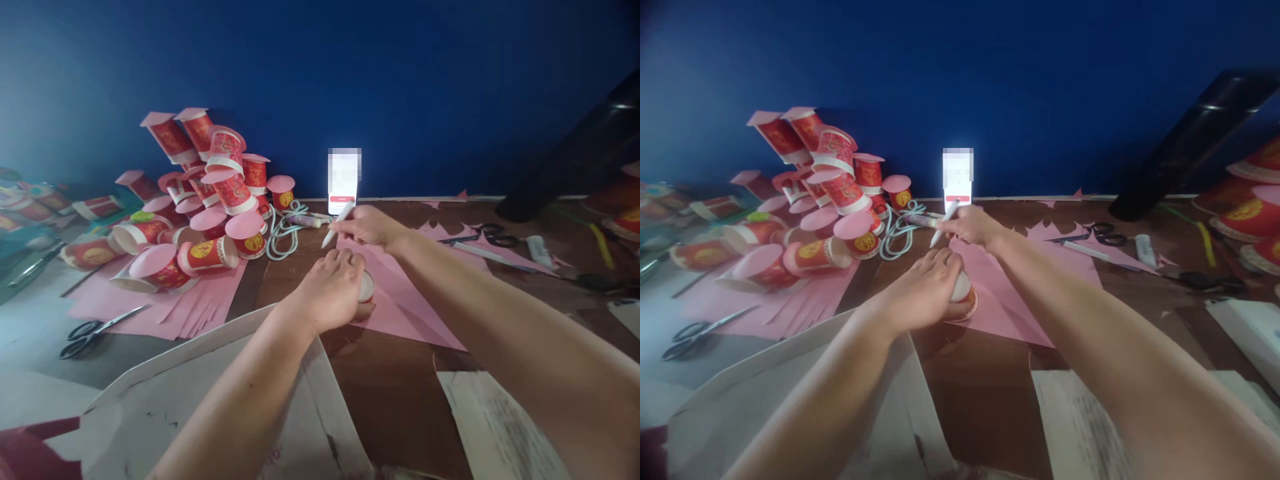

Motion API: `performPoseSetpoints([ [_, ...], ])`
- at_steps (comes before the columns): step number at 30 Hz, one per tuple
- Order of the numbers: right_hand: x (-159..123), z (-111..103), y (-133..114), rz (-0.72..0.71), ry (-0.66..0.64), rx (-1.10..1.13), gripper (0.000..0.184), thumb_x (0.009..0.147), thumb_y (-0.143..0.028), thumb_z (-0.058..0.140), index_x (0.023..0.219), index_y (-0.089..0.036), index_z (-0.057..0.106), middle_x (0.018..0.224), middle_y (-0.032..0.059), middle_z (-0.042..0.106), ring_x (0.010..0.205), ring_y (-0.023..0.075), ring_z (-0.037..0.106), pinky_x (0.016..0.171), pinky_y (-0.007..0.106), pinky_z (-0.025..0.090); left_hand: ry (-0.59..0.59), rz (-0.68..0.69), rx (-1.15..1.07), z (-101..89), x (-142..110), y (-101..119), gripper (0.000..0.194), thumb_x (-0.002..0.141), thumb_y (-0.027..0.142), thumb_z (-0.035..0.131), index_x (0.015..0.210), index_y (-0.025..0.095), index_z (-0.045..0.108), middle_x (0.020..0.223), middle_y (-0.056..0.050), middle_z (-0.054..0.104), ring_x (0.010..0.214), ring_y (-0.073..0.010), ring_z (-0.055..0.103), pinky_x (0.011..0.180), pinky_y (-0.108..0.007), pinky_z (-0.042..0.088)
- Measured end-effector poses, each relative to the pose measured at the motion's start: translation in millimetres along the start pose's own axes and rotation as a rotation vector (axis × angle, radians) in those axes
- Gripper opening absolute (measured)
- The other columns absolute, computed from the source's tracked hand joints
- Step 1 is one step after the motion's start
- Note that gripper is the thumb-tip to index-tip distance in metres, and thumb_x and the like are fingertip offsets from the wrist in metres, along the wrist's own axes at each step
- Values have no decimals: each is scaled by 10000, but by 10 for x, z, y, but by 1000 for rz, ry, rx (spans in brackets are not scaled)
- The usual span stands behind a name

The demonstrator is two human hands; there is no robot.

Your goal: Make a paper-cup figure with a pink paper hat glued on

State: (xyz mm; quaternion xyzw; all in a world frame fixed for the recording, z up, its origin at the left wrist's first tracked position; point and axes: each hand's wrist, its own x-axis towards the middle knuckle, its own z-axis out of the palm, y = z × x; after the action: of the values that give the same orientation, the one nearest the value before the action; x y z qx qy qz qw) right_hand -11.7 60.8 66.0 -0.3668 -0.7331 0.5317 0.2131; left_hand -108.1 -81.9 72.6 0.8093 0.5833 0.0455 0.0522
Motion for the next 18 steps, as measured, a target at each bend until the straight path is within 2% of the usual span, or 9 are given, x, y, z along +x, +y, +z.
performPoseSetpoints([
  [2, -242, -91, 11, -42, 266, -2, 263, 777, -372, 659, 661, -139, 617, 567, 0, 529, 454, 57, 386, 419, 210, 286, 0, -6, -1, -9, -5, 11, 384, 784, 421, 597, 1023, 150, 467, 1089, -130, 543, 1035, -282, 518, 884, -408, 444],
  [5, -712, -131, 54, -63, 453, 101, 264, 812, -427, 613, 827, -166, 647, 677, 23, 585, 464, 69, 415, 398, 214, 290, 3, -6, -30, -35, -12, 8, 341, 790, 423, 585, 992, 167, 484, 1079, -119, 551, 1028, -272, 524, 879, -401, 449],
  [7, -1018, -85, 119, -2, 535, 124, 276, 813, -431, 612, 931, -184, 649, 644, 10, 571, 455, 85, 428, 389, 219, 293, -9, 14, -65, -66, -14, -22, 328, 791, 440, 582, 971, 177, 502, 1057, -108, 563, 1024, -270, 531, 880, -403, 453],
  [9, -1245, -7, 212, 55, 689, 102, 285, 835, -457, 573, 813, -180, 634, 531, -17, 497, 425, 88, 407, 386, 222, 292, 6, 12, -115, -112, -12, -72, 361, 780, 474, 595, 996, 195, 514, 1052, -89, 578, 1017, -264, 544, 876, -401, 462],
  [11, -1362, 68, 317, 12, 696, 110, 246, 843, -426, 575, 890, -189, 622, 620, -7, 564, 463, 92, 459, 422, 221, 356, 136, -69, -154, -164, -5, -135, 440, 778, 513, 602, 1091, 223, 494, 1116, -77, 577, 1033, -257, 553, 887, -402, 467],
  [14, -1370, 136, 466, -139, 725, 133, 248, 860, -391, 567, 1012, -196, 584, 742, -3, 606, 495, 83, 486, 456, 215, 397, 494, -314, -86, -201, 27, -238, 528, 802, 496, 595, 1224, 236, 415, 1232, -102, 530, 1153, -293, 500, 968, -468, 427],
  [15, -1351, 147, 508, -163, 738, 129, 248, 870, -385, 557, 1029, -196, 573, 757, -6, 606, 496, 80, 486, 463, 215, 404, 574, -384, -46, -189, 47, -274, 536, 808, 475, 597, 1243, 231, 402, 1247, -115, 518, 1181, -311, 478, 985, -495, 413],
  [16, -1333, 155, 544, -179, 743, 120, 246, 879, -380, 547, 1043, -197, 564, 773, -7, 606, 501, 79, 489, 476, 218, 414, 622, -438, -10, -161, 72, -311, 536, 810, 455, 599, 1251, 224, 400, 1246, -127, 514, 1193, -326, 466, 987, -516, 408],
  [18, -1311, 168, 598, -206, 732, 91, 249, 897, -371, 527, 1079, -202, 551, 818, -2, 614, 528, 82, 508, 511, 228, 438, 636, -497, 47, -60, 136, -388, 526, 812, 417, 599, 1257, 208, 415, 1226, -142, 518, 1180, -342, 472, 966, -527, 426],
])
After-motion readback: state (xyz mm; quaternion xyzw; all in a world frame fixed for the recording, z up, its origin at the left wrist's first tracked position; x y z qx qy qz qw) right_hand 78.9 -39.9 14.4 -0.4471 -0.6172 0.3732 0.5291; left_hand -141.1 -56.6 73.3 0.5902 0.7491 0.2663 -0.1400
